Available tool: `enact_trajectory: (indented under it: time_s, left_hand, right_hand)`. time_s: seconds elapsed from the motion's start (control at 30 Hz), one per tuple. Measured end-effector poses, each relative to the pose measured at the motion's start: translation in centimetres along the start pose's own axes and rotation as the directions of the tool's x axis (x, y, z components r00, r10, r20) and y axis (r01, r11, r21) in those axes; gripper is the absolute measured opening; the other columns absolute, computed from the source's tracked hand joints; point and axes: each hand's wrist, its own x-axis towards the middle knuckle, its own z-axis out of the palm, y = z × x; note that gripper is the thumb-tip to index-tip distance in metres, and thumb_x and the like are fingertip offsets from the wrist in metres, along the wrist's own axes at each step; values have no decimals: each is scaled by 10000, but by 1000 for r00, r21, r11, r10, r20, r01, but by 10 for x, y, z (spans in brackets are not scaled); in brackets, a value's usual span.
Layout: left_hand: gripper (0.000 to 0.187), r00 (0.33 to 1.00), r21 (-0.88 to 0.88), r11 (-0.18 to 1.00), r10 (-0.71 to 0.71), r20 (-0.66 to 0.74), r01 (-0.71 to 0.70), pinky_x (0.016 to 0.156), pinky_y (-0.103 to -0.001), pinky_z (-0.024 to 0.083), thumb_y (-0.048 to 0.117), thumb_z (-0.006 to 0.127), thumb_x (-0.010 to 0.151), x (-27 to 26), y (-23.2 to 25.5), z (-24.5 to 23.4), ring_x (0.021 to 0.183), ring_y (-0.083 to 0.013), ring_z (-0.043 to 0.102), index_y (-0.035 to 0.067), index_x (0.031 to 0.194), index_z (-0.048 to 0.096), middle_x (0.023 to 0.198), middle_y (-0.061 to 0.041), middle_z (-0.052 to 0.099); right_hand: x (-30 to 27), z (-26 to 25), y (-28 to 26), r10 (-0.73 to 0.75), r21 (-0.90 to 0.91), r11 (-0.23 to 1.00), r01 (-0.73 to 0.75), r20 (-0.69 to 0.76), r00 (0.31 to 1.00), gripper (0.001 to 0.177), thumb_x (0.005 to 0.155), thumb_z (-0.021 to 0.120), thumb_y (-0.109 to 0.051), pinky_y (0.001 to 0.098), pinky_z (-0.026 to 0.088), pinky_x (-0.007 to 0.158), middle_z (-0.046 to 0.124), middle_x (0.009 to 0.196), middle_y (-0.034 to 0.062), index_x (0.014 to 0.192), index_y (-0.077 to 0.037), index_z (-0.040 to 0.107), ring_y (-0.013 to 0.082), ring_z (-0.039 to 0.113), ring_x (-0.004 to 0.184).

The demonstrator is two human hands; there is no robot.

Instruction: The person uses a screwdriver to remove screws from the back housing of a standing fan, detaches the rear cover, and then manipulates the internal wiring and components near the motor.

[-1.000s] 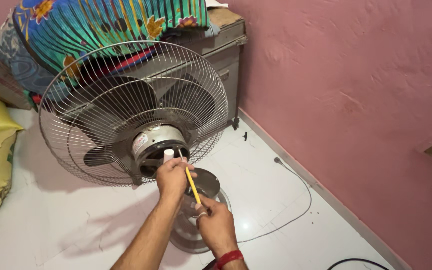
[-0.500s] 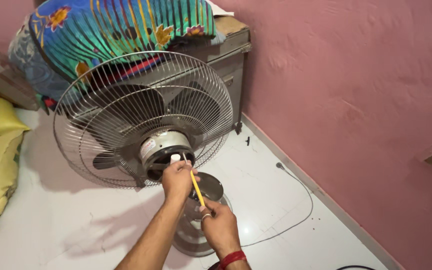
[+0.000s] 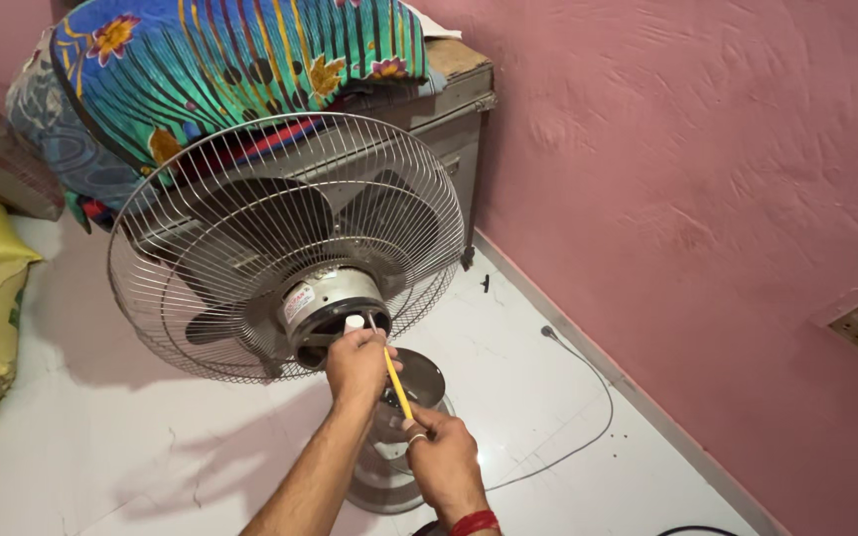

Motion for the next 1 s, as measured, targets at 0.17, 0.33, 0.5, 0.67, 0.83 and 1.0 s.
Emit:
enact_trajectory:
  time_s: [0.17,0.33,0.5,0.67,0.83,1.0]
  left_hand:
    - [207,1000,7,1000,-1,2,1,487,-323,529,144,643,940,2,-1,-1,535,-192,670,-38,990,727,729,-107,702]
    - [203,1000,24,1000,6,21,-7,468,-319,525,151,626,950,3,-4,-2,543,-190,679,-29,965,718,736,-98,706]
    - [186,999,48,999,-8,35,7,461,-317,543,148,622,948,4,1,-1,558,-188,693,-21,941,700,744,-97,710]
    - [186,998,81,997,-12,69,6,450,-325,522,140,608,956,8,0,-4,560,-190,695,-22,907,685,745,-102,710]
    - [223,997,70,998,-5,77,0,434,-330,504,152,596,971,13,-7,-3,560,-193,696,-32,877,682,731,-103,707]
    - [187,997,-27,999,-17,80,19,449,-320,536,140,636,951,15,-14,0,563,-203,688,-40,929,680,739,-111,710]
  right_hand:
    - [2,0,0,11,-49,999,-10,15,1000,327,926,668,-206,309,501,603,649,624,48,1235,-218,774,119,585,563]
    - [3,1,3,-1,-21,1000,1,13,1000,340,930,651,-187,316,477,566,619,593,48,1254,-196,757,120,547,533]
    - [-1,2,0,-15,-19,1000,15,-19,1000,347,925,647,-166,303,469,557,627,589,30,1252,-185,761,103,543,531]
    - [-1,3,-2,17,18,1000,-17,4,1000,316,942,643,-166,334,439,546,610,616,63,1229,-174,775,126,511,532]
    - [-1,2,-3,-127,-120,986,119,-63,990,299,907,657,-187,346,541,720,758,845,118,1178,-172,779,206,699,739]
    - [-2,3,-2,-167,-204,967,153,-55,984,319,896,648,-202,390,556,859,759,996,178,1197,-206,754,321,742,945]
